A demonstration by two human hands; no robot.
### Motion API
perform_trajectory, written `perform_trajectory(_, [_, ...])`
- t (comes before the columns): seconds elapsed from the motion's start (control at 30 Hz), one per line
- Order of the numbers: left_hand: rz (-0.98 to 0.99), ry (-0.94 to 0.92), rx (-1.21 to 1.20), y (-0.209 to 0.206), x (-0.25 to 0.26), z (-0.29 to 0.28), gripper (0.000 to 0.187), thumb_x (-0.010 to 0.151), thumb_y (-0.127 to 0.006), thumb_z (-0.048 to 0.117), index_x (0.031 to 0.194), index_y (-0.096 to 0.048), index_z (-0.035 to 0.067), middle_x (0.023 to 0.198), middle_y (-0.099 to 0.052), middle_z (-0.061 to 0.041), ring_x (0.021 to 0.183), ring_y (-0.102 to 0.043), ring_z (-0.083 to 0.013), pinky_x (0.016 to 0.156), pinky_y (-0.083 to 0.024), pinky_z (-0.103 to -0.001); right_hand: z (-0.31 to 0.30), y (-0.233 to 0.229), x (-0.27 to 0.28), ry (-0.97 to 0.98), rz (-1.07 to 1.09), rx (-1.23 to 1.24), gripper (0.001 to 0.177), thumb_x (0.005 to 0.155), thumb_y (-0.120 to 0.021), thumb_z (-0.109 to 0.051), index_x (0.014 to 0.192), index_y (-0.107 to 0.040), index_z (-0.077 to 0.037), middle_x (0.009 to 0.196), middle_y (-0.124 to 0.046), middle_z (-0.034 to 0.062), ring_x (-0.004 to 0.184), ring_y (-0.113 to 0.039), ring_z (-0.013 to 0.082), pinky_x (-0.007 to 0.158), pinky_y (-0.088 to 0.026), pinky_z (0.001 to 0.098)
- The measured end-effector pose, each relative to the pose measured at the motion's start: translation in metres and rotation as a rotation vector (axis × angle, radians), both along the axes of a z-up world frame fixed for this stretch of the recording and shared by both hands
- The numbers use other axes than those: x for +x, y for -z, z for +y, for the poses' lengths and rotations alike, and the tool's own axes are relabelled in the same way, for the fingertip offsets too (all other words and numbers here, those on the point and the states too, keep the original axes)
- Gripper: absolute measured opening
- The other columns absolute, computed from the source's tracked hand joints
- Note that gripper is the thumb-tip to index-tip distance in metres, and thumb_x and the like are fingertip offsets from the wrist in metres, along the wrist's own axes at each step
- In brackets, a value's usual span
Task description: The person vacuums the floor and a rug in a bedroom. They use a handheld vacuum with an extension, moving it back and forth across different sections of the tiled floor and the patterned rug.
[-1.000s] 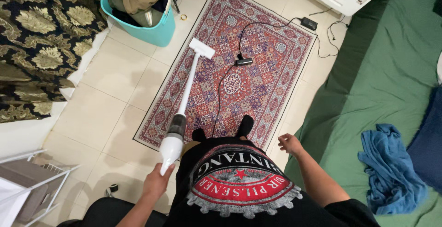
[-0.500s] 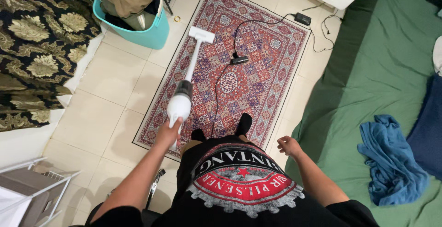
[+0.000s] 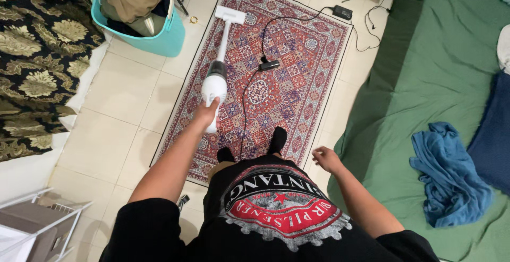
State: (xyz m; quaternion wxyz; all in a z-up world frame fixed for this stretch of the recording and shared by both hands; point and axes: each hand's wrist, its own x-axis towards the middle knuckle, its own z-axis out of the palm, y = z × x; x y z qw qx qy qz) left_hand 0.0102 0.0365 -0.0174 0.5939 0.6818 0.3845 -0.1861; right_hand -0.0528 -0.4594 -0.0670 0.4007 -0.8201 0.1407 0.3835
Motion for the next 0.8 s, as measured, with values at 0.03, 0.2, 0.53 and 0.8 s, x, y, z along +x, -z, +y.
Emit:
perform_trajectory(0.03, [-0.012, 0.001, -0.038, 0.007, 0.001, -0.006, 0.057, 0.096, -0.062, 0.052, 0.123, -0.056, 0.002, 0.070, -0.062, -0.009, 0.047, -0.063, -0.0215, 0.043, -0.056, -0.039, 0.012, 0.000, 0.004, -0.018, -0.081, 0.065, 0.036, 0.100, -0.065, -0.031, 0.117, -0.068, -0.001, 0.094, -0.079, 0.0130, 0.079, -0.075, 0.0187, 0.071, -0.061, 0.0298])
perform_trajectory(0.2, [0.012, -0.045, -0.317, 0.017, -0.001, -0.050, 0.053, 0.102, -0.056, 0.045, 0.130, -0.048, 0.001, 0.077, -0.063, -0.017, 0.054, -0.067, -0.0311, 0.048, -0.061, -0.045, 0.111, -0.058, 0.025, -0.212, -0.339, 0.312, 0.031, 0.100, -0.065, -0.026, 0.122, -0.068, -0.004, 0.101, -0.075, 0.0106, 0.089, -0.071, 0.0153, 0.080, -0.057, 0.0308])
perform_trajectory(0.53, [0.131, -0.086, -0.713, -0.026, -0.050, -0.148, 0.050, 0.100, -0.052, 0.053, 0.127, -0.054, 0.010, 0.098, -0.070, -0.012, 0.081, -0.073, -0.0272, 0.065, -0.059, -0.052, 0.193, -0.241, 0.002, -0.348, -0.525, 0.124, 0.051, 0.077, -0.084, -0.036, 0.112, -0.065, -0.004, 0.096, -0.070, 0.0122, 0.083, -0.074, 0.0251, 0.075, -0.059, 0.0397])
perform_trajectory(0.8, [0.258, 0.067, -0.669, -0.069, -0.055, -0.137, 0.049, 0.095, -0.061, 0.057, 0.115, -0.062, 0.011, 0.090, -0.071, -0.009, 0.074, -0.070, -0.0250, 0.056, -0.057, -0.045, 0.197, -0.206, -0.026, -0.292, -0.773, -0.011, 0.046, 0.073, -0.089, -0.029, 0.103, -0.065, -0.004, 0.095, -0.070, 0.0173, 0.094, -0.067, 0.0372, 0.083, -0.053, 0.0465])
